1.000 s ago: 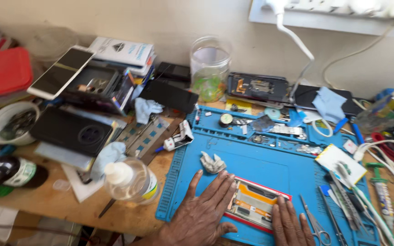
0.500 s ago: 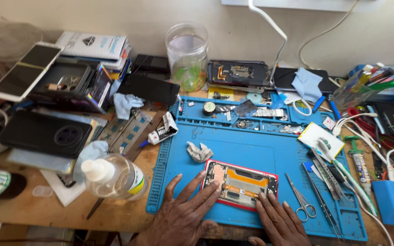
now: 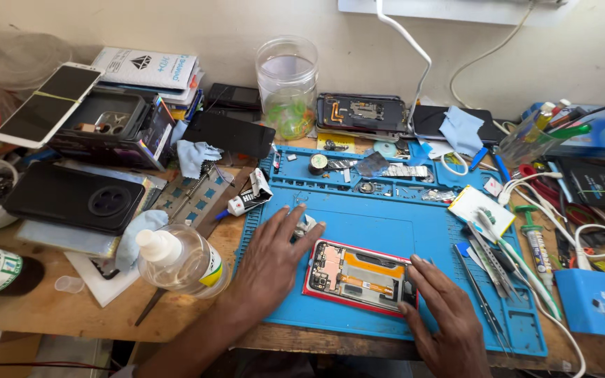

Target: The person applies adhesive to the edges of a disassembled smartphone, then handles a replacement screen and a small internal component. They clean the component with a liquid and cloth, then place it into the phone chassis using tweezers.

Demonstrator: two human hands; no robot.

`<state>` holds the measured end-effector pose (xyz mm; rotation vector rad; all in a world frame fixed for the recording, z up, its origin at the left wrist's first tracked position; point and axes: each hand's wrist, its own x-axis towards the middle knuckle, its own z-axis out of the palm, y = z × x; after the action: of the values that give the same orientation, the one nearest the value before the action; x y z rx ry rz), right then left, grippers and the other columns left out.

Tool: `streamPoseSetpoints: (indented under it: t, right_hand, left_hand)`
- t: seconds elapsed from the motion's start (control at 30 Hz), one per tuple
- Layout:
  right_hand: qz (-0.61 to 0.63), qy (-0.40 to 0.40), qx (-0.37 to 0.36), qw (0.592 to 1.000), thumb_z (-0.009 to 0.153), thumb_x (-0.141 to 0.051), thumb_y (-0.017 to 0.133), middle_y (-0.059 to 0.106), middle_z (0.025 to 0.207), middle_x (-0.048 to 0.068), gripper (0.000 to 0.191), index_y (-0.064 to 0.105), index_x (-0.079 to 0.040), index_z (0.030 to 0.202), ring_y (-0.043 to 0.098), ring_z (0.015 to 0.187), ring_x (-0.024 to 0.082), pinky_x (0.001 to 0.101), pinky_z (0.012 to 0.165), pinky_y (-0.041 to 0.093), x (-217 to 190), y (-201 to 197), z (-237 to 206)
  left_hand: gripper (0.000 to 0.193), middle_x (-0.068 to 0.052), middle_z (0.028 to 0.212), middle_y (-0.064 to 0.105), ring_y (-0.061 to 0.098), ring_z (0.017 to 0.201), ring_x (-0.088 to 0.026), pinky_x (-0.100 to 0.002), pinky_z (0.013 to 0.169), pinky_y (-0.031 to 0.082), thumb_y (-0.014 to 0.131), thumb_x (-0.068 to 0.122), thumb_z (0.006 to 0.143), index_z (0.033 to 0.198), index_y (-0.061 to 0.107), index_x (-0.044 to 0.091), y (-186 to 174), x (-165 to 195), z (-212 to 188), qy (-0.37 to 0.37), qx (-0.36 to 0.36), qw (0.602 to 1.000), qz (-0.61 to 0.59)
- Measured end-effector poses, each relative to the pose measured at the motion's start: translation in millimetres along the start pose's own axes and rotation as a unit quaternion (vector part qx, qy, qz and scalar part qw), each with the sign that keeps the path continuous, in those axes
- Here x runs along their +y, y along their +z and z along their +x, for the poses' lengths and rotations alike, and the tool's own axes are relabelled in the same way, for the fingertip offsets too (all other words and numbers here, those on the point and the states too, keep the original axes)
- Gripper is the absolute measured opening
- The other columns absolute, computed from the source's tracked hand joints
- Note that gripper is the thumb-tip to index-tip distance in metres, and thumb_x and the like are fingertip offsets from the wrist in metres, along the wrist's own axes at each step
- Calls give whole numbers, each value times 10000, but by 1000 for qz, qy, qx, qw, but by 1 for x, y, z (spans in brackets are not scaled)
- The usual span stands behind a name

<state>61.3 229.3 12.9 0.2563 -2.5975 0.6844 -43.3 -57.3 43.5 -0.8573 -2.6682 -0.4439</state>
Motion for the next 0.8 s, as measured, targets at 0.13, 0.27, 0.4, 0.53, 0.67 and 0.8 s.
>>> streamPoseSetpoints:
  t: [0.13,0.27,0.4,0.53,0.67,0.8]
  right_hand:
    - [43,29,37,998,803,-144,769,598,1449,121,585,604,-101,1363,559,1362,287,421,1083,485,-5,-4,12]
    - [59,85,37,994,832,-135,762,603,1471,101,563,615,-117,1376,581,1378,265,402,1101,500,-7,-9,14]
    - [33,-32,-44,998,757,-215,786,580,1459,145,703,553,-57,1401,512,1392,335,468,1115,416,-8,-13,23]
    - [15,-63,-166,984,687,-347,844,540,1448,201,894,489,-22,1441,489,1326,393,513,1077,375,-10,-16,39]
    - [1,-64,-186,980,686,-380,871,575,1411,173,890,510,-59,1433,528,1278,382,510,1078,381,-13,-18,46]
    - [29,-56,-164,984,651,-361,926,624,1349,162,881,551,-81,1398,556,1249,359,524,1094,354,-9,-22,39]
  left_hand:
    - [363,-92,1218,657,636,1145,-263,-375,982,553,610,-73,906,1200,718,111,-1,-6,20,-90,-36,991,-89]
    - [331,-92,1117,667,684,1026,-275,-381,865,582,659,-67,875,1170,720,70,-22,-8,6,-101,155,971,-152]
    - [381,-120,1091,643,671,1025,-321,-424,842,554,646,-100,823,1167,718,44,-23,2,-10,-98,204,962,-149]
    - [457,-163,1250,613,608,1162,-362,-443,976,510,614,-106,843,1279,668,20,-13,-2,-16,-130,99,981,-105]
    - [582,-238,1428,514,474,1329,-419,-498,1107,401,599,-93,793,1370,599,-12,-10,-6,-16,-96,85,991,-39]
    - [560,-198,1485,506,464,1368,-382,-480,1112,392,621,-24,829,1385,587,36,-16,7,-28,-109,132,975,-141]
